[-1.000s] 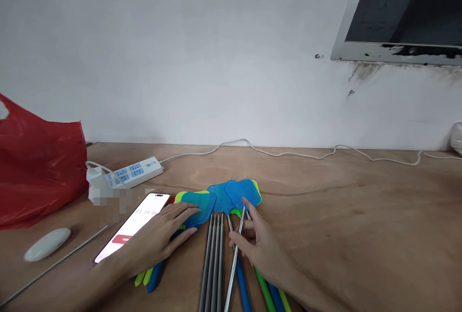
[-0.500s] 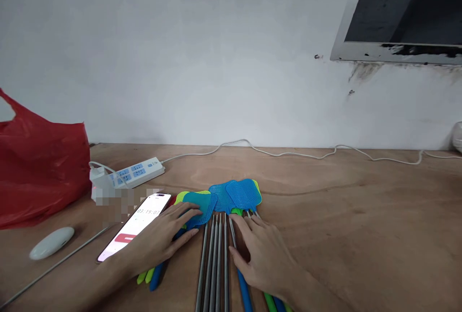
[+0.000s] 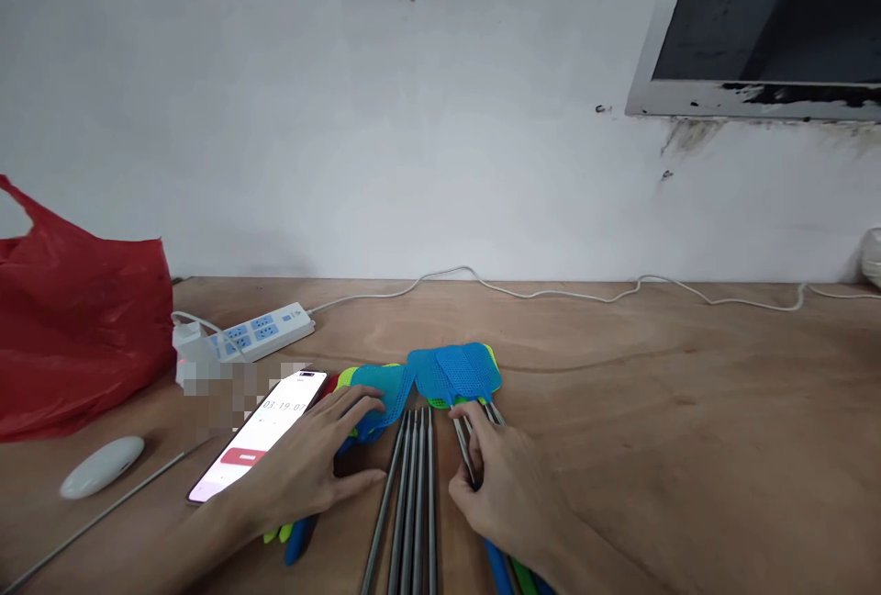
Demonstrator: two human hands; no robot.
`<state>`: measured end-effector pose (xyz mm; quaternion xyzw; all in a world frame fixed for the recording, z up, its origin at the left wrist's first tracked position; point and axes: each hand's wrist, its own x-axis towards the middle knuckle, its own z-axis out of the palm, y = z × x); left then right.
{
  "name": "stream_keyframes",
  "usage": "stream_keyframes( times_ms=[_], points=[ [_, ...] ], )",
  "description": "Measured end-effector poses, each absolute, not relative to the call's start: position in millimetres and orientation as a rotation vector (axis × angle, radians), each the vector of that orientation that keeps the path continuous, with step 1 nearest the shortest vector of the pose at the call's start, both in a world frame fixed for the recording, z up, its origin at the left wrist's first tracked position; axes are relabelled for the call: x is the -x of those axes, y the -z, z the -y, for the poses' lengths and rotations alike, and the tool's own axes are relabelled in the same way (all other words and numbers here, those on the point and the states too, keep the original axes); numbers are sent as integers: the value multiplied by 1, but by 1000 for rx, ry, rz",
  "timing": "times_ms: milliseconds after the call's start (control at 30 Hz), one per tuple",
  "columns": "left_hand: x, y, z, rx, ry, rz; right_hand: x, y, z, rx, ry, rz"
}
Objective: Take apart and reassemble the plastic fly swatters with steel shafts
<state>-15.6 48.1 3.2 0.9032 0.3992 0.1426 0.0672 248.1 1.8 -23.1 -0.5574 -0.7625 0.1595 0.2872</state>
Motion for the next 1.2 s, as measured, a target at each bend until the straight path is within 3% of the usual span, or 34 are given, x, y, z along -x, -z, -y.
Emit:
stream_keyframes(
  times_ms=[200, 533, 867, 1200],
  points=[
    [12, -3, -47, -2733, -477, -1254, -254, 24, -5, 1329, -764, 1691],
    [11, -2, -44, -2735, -437, -1346, -255, 25, -6, 1130, -965, 1325],
    [12, -7, -43, -2656, -660, -1274, -251, 13, -6, 944, -1413, 946],
    [5, -16, -28, -2335, -691, -1051, -251, 16, -10, 807, -1524, 777]
  ],
)
